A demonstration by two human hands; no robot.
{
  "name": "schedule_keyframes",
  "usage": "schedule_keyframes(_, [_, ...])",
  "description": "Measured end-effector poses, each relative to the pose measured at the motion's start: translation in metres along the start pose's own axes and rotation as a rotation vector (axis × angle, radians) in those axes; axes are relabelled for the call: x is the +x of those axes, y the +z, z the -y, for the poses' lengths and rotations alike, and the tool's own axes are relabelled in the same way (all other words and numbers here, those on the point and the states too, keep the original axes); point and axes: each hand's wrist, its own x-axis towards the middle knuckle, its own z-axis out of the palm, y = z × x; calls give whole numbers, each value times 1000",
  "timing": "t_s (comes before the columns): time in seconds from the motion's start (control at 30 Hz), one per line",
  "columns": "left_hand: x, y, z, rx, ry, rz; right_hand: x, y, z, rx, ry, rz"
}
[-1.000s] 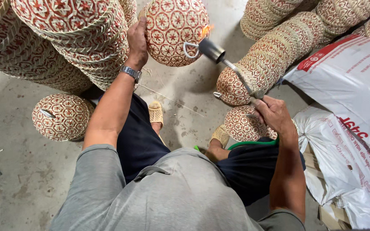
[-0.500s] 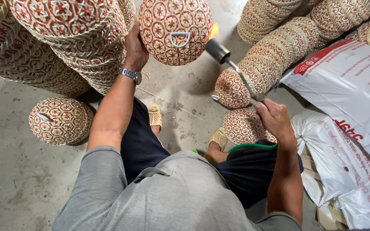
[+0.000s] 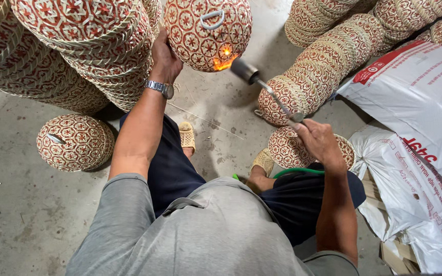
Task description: The person sits on the floor and uses a handheld blowtorch to apply heat to the surface of patterned woven baskets. They pick up each basket, rotate it to treat different sides, and then place it back down, repeating the process for multiple units.
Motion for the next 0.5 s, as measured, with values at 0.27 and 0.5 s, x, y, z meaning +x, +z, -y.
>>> schedule_keyframes(0.27, [-6, 10, -20, 144, 143, 176, 5, -26, -21, 310, 298, 17])
schedule_keyframes(0.5, [-17, 17, -14, 353, 228, 272, 10, -52, -34, 495, 313, 29])
